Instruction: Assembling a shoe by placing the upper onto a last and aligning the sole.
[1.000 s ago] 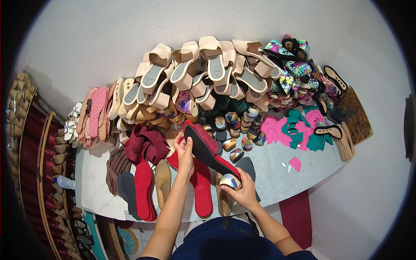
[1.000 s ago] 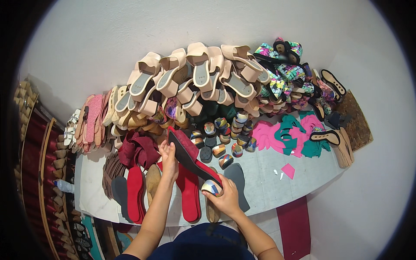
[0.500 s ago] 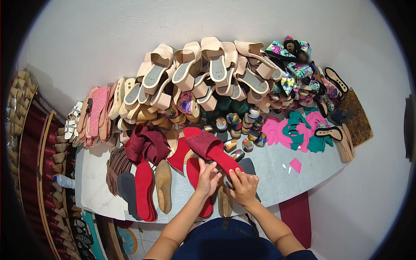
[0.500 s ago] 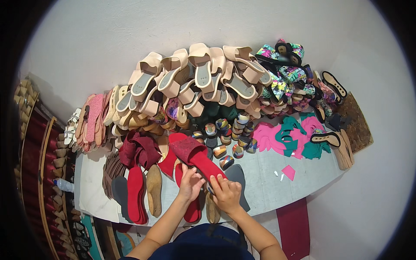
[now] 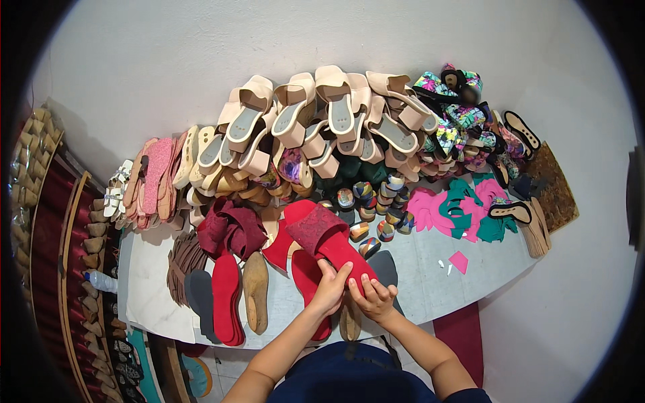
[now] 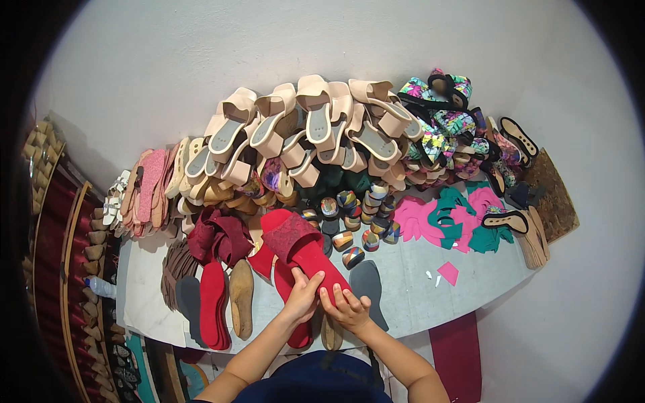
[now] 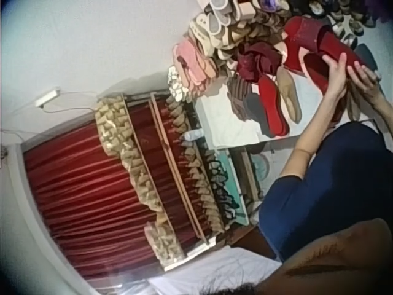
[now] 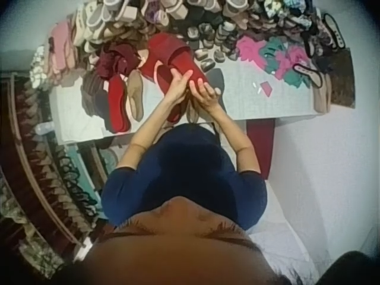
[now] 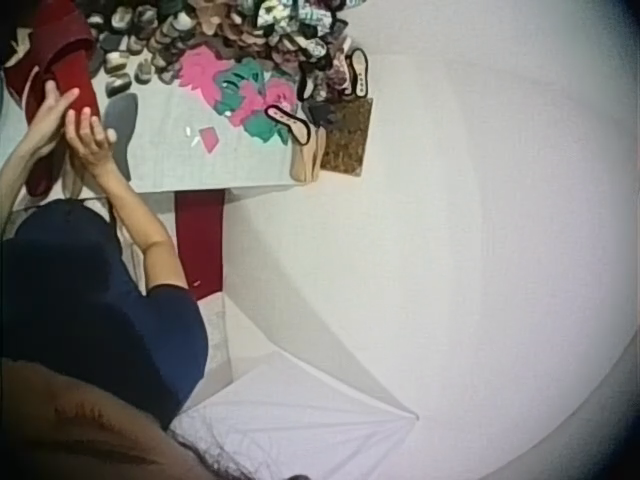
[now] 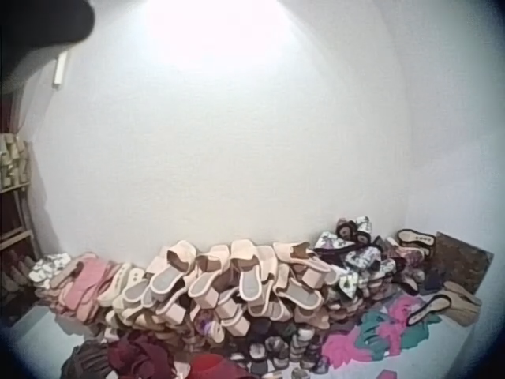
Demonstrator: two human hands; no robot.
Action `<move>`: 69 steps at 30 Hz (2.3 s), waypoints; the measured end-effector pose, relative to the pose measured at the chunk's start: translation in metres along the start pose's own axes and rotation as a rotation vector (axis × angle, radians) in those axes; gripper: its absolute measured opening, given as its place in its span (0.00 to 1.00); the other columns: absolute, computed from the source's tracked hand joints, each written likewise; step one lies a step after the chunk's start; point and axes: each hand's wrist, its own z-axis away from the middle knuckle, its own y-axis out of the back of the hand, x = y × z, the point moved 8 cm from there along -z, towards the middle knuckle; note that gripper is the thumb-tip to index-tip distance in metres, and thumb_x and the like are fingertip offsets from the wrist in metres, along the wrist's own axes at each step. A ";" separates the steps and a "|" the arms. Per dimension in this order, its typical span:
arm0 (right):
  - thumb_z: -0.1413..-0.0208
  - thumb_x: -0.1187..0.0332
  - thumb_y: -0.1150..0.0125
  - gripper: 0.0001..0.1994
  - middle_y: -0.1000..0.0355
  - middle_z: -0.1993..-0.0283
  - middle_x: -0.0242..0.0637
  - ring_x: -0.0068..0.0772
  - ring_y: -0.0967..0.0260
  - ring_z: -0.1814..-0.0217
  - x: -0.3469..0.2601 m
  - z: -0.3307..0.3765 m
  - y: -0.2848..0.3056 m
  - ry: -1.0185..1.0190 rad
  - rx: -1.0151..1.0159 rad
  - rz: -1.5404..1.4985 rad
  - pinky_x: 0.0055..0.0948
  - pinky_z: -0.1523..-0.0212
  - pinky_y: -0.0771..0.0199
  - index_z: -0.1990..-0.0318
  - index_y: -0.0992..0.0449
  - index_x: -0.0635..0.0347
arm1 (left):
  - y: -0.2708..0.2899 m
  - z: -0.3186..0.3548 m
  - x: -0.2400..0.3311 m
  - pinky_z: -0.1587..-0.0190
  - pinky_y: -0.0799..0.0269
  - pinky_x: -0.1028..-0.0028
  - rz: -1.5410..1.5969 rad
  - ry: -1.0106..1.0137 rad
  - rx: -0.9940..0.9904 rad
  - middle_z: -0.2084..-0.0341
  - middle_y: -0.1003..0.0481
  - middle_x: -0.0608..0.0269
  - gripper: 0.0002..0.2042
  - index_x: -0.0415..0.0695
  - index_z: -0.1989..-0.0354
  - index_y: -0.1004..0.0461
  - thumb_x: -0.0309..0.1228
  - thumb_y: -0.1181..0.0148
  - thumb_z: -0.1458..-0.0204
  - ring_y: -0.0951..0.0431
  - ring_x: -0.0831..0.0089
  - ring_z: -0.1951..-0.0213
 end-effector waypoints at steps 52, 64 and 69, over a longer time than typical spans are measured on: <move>0.55 0.59 0.55 0.14 0.43 0.49 0.29 0.27 0.53 0.41 -0.095 -0.011 -0.003 0.395 -0.400 -0.140 0.43 0.42 0.72 0.58 0.38 0.39 | 0.062 0.024 -0.003 0.64 0.29 0.75 -0.060 0.314 -0.075 0.64 0.32 0.62 0.21 0.44 0.49 0.44 0.28 0.47 0.52 0.29 0.73 0.65; 0.53 0.58 0.51 0.16 0.42 0.54 0.36 0.33 0.49 0.48 -0.075 -0.031 0.011 -0.031 -0.370 -0.754 0.40 0.49 0.55 0.57 0.35 0.51 | 0.048 0.014 0.009 0.54 0.35 0.73 -0.161 0.130 -0.246 0.49 0.42 0.56 0.36 0.44 0.40 0.68 0.23 0.50 0.51 0.36 0.70 0.53; 0.46 0.52 0.56 0.25 0.43 0.55 0.41 0.34 0.48 0.50 0.005 0.015 -0.033 -1.016 -0.099 -1.220 0.35 0.53 0.48 0.46 0.48 0.55 | 0.042 0.020 0.004 0.46 0.43 0.72 -0.200 0.090 -0.353 0.45 0.51 0.55 0.41 0.43 0.40 0.78 0.23 0.50 0.51 0.45 0.70 0.45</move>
